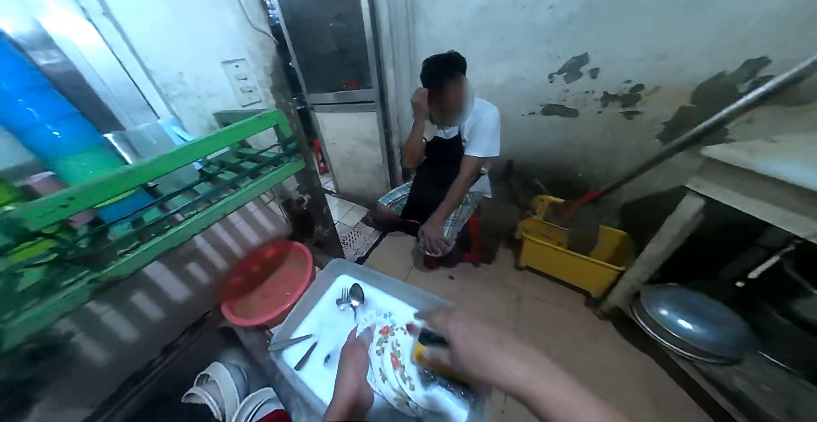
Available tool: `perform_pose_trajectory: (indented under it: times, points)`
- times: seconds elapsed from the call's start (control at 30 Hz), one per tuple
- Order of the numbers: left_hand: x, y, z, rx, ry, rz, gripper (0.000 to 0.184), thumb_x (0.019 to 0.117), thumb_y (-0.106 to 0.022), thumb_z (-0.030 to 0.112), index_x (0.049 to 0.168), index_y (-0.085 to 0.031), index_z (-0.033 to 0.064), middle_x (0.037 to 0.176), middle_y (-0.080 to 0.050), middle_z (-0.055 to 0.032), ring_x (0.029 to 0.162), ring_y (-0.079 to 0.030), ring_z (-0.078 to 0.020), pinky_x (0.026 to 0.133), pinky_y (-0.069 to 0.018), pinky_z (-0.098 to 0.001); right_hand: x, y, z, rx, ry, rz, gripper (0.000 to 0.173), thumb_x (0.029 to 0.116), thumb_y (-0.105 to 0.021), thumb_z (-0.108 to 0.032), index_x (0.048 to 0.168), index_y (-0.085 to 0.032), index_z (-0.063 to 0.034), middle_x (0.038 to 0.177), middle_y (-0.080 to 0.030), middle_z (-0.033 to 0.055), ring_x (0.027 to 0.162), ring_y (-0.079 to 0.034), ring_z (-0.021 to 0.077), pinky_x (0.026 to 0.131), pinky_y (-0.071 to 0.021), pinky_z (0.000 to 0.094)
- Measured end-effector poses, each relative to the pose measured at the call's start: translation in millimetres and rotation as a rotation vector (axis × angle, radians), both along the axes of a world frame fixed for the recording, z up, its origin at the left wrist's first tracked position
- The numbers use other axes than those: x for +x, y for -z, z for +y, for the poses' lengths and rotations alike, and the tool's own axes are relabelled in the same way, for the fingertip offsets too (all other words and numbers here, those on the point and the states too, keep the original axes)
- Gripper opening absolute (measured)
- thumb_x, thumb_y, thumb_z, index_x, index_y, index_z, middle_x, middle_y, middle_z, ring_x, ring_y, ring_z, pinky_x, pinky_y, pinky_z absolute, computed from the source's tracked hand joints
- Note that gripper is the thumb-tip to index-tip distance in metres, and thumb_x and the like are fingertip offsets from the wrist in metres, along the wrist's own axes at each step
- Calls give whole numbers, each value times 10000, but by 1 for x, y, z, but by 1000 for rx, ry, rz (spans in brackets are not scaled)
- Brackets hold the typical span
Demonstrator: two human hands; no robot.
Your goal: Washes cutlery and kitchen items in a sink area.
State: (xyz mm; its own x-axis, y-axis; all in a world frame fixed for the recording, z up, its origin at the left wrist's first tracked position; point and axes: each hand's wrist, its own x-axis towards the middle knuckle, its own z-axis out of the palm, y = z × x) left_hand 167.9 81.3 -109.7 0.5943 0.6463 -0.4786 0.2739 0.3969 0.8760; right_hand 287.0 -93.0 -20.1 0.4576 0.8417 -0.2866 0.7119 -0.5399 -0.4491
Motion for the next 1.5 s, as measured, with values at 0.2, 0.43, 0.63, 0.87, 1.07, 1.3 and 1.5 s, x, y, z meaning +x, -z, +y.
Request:
perform_pose_trajectory:
  times: [0.2, 0.43, 0.63, 0.87, 1.07, 1.3, 1.5]
  points:
    - [-11, -12, 10, 230, -195, -144, 435, 1084, -494, 213, 1493, -499, 68, 1408, -590, -189, 1252, -603, -277, 1023, -510, -483, -6, 70, 15, -218, -53, 18, 995, 844, -844, -291, 1642, -258, -186, 1604, -403, 184, 1365, -492, 472, 1045, -452, 677]
    - [-36, -43, 20, -54, -364, -373, 595, 1006, -429, -32, 1576, -335, 113, 1336, -597, -220, 1113, -662, -311, 895, -576, -489, 16, 71, 29, -162, 154, 127, 616, 879, -766, -256, 1420, -564, -42, 1252, -666, 266, 1182, -636, 449, 999, -482, 659]
    - [-41, -48, -14, 29, -13, -193, 839, 878, -451, -164, 1631, -194, 104, 1449, -521, -224, 1230, -598, -248, 997, -520, -426, -32, 25, 61, 460, 210, 317, 712, 799, -810, -127, 1439, -531, 12, 1321, -625, 253, 1214, -621, 357, 1057, -488, 523]
    - [-38, -71, -35, 30, -41, -177, 862, 882, -425, -203, 1639, -126, 80, 1613, -330, -222, 1402, -468, -255, 1112, -439, -399, -28, 49, 114, 602, 300, 283, 666, 833, -746, -80, 1432, -500, 72, 1386, -552, 310, 1298, -548, 410, 1102, -446, 527]
    - [-46, -61, -31, 43, -61, -262, 852, 863, -444, -165, 1629, -136, 43, 1588, -356, -232, 1368, -490, -232, 1091, -454, -378, -39, 54, 118, 686, 276, 316, 678, 813, -750, -65, 1423, -500, 93, 1403, -534, 327, 1317, -529, 420, 1113, -429, 526]
    - [-36, -63, 0, 184, -333, -375, 465, 1114, -327, 173, 1561, -397, 68, 1626, -369, -138, 1465, -400, -197, 1197, -334, -389, -73, 61, 107, 717, 231, 417, 804, 805, -802, -171, 1466, -439, 107, 1410, -532, 324, 1300, -544, 398, 1101, -442, 515]
    - [-26, -55, -16, 102, -373, -464, 486, 1118, -304, 200, 1583, -353, 66, 1626, -364, -142, 1442, -425, -189, 1177, -361, -385, -53, 63, 115, 684, 193, 224, 759, 760, -785, -97, 1432, -496, 105, 1407, -519, 356, 1314, -495, 504, 1115, -393, 605]
